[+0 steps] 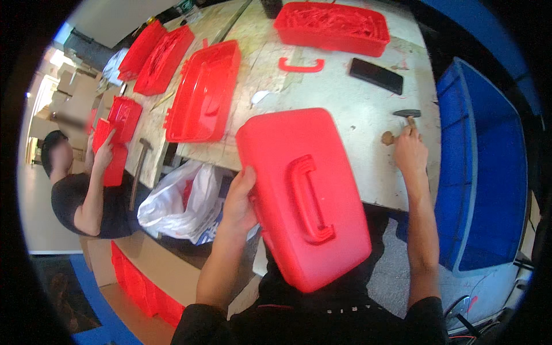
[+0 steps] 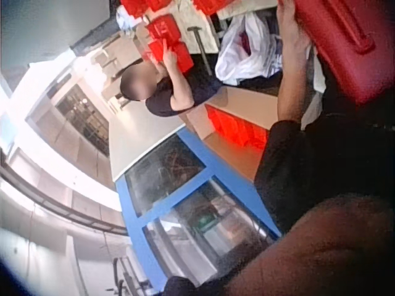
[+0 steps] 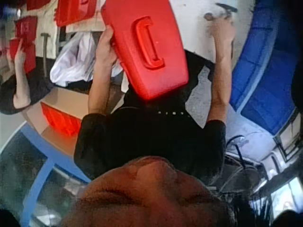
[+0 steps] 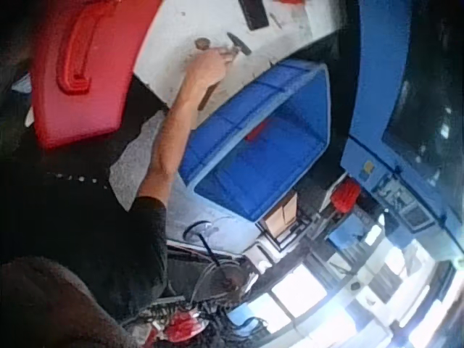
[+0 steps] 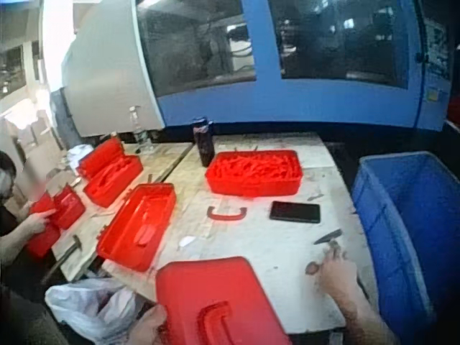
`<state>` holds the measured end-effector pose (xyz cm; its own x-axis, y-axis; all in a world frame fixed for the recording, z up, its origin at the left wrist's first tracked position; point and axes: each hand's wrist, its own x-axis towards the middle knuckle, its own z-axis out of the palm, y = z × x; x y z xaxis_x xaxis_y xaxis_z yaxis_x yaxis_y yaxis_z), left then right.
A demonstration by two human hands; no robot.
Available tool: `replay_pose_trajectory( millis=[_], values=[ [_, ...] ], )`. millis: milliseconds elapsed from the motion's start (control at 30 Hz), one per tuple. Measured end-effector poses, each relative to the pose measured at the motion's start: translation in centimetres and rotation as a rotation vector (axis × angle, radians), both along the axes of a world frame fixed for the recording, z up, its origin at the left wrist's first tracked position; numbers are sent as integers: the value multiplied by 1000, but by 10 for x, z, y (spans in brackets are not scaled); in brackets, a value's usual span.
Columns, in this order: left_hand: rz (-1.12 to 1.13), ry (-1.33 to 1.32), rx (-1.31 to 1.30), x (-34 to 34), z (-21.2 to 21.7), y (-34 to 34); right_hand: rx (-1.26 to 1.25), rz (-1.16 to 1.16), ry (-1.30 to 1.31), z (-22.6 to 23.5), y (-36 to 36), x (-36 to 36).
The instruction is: The person assembles red plastic containers by snapping lids onto bases, inserting handles, and using a hammer to seat components. They repeatedly flip containers, align parts, and tap edges to secure them. A coworker performs similar assembly across the table.
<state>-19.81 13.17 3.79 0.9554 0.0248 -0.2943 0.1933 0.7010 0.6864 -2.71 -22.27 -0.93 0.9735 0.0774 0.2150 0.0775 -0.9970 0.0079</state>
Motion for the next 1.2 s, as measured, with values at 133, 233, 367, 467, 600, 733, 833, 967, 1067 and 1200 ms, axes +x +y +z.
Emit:
replay_pose_trajectory(
  millis=[133, 233, 367, 467, 600, 733, 833, 967, 1067, 1200],
  values=[
    [-25, 43, 95, 1, 11, -4, 214, 109, 54, -2, 3, -23],
    [0, 88, 147, 0, 24, -11, 906, 168, 403, 46, 24, -91],
    [-6, 113, 204, 2, 43, -26, 941, 504, 555, 86, 54, -144],
    [0, 76, 217, 2, 52, -37, 851, 405, 591, 98, 62, -148],
    [-4, 24, 201, 0, 57, -45, 730, 441, 506, 108, 62, -142],
    [-27, 27, 180, -1, 62, -48, 786, 494, 469, 116, 57, -140],
    [-13, 34, 179, -2, 64, -52, 736, 460, 538, 115, 56, -140],
    [-1, 46, 212, -3, 67, -56, 645, 447, 574, 110, 59, -140],
    [5, 52, 215, -3, 67, -57, 623, 437, 536, 107, 62, -141],
    [9, 38, 214, -4, 66, -57, 652, 416, 521, 103, 61, -148]
  ],
)
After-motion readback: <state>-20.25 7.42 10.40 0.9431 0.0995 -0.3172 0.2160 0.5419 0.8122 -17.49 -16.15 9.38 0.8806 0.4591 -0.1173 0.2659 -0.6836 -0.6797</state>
